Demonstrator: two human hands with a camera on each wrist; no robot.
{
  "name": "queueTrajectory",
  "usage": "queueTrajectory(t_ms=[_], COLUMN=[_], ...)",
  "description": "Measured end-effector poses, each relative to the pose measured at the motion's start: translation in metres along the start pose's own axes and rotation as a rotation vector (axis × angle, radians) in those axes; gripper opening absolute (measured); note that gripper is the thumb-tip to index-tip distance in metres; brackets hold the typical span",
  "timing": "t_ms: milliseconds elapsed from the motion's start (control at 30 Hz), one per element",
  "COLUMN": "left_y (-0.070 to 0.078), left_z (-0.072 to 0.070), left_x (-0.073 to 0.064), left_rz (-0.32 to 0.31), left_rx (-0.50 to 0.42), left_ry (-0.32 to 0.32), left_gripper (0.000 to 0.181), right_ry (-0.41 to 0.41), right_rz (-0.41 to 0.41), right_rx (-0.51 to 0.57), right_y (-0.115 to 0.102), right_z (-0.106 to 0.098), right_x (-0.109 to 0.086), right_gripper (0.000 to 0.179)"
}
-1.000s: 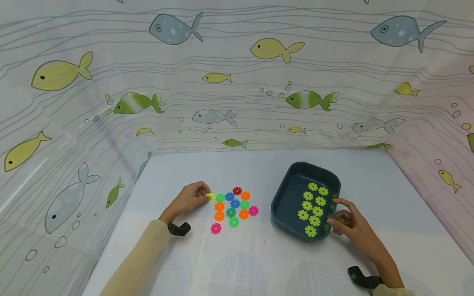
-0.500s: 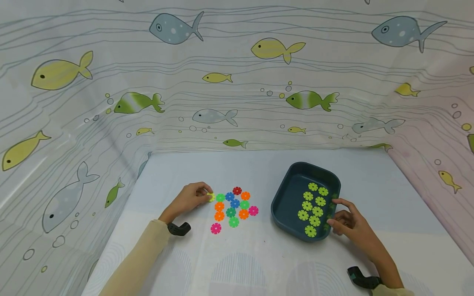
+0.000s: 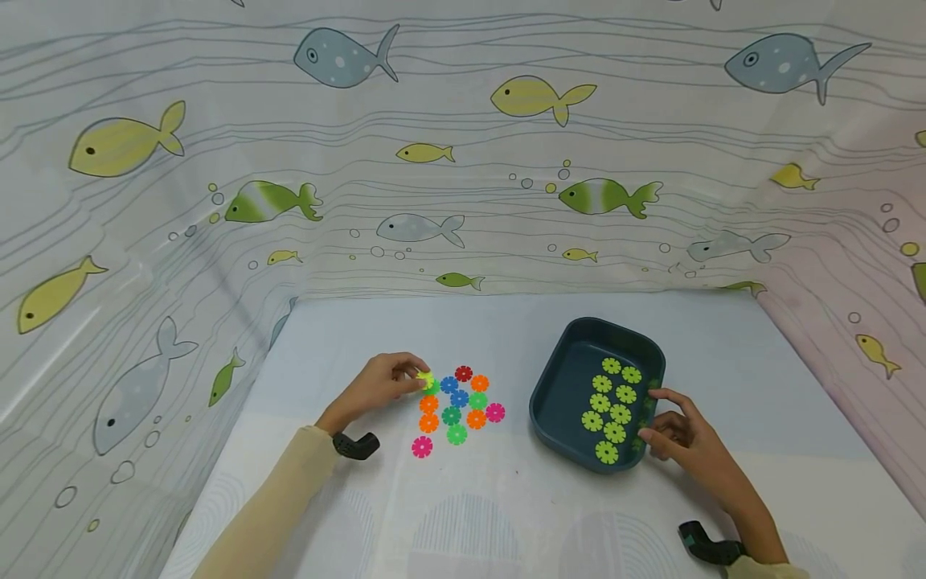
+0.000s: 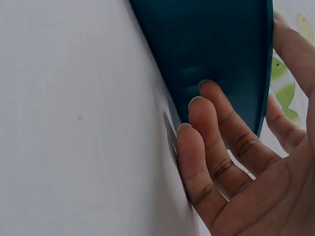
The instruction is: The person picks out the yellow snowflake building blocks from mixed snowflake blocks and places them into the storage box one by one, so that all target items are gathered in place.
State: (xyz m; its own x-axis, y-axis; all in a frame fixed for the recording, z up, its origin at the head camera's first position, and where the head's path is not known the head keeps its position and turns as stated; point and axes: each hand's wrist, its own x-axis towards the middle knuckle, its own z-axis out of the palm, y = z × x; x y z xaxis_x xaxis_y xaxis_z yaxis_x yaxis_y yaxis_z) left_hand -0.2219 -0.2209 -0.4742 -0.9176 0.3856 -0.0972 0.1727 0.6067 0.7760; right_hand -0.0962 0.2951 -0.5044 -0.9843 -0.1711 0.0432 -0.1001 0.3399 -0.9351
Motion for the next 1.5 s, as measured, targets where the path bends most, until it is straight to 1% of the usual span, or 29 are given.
queueTrajectory(t_ms=[133,367,533,667,733,867,1000,1267,1500], left_y=[0.007,0.018,0.027,0.033,0.036,0.042,0.050,0.065,0.080], left_z=[0.001,0.003,0.003,0.003,0.004,0.006,0.008,0.020,0.035], left_x=[0.002,0.007,0.010,0.011,0.013,0.017,0.022,0.032,0.039], left_rz=[0.026,0.037,0.070,0.075,0.078,0.124,0.177,0.238,0.297], left_rx=[-0.003,-0.002,-0.018,-0.042,-0.035,-0.001,-0.003,-0.014,-0.082], left_ry=[-0.018,-0.032,-0.039,-0.049,-0.058,-0.076,-0.096,-0.158,-0.266], left_gripper=[0.020,0.019,0.018,0.017,0.018,0.018,0.018,0.017,0.017], right_ry=[0.005,0.008,0.008,0.002,0.000,0.004,0.009,0.012,0.007], right_rz=[0.001,0.004,-0.002,-0.008,-0.008,-0.012,-0.004,0.020,0.015], right_rx=[-0.003,-0.021,-0.027,-0.026,-0.024,-0.023,-0.026,-0.022,-0.014], right_y=[0.000,-0.001,0.000,0.001,0.001,0.000,-0.001,0.000,0.000], right_z=[0.000,-0.001,0.000,0.000,0.000,0.000,0.000,0.001,0.000], right_x=[0.000,0.001,0.003,0.004,0.004,0.004,0.003,0.001,0.000], right_gripper=[0.069,0.070,0.069,0.069,0.069,0.070,0.070,0.070,0.070])
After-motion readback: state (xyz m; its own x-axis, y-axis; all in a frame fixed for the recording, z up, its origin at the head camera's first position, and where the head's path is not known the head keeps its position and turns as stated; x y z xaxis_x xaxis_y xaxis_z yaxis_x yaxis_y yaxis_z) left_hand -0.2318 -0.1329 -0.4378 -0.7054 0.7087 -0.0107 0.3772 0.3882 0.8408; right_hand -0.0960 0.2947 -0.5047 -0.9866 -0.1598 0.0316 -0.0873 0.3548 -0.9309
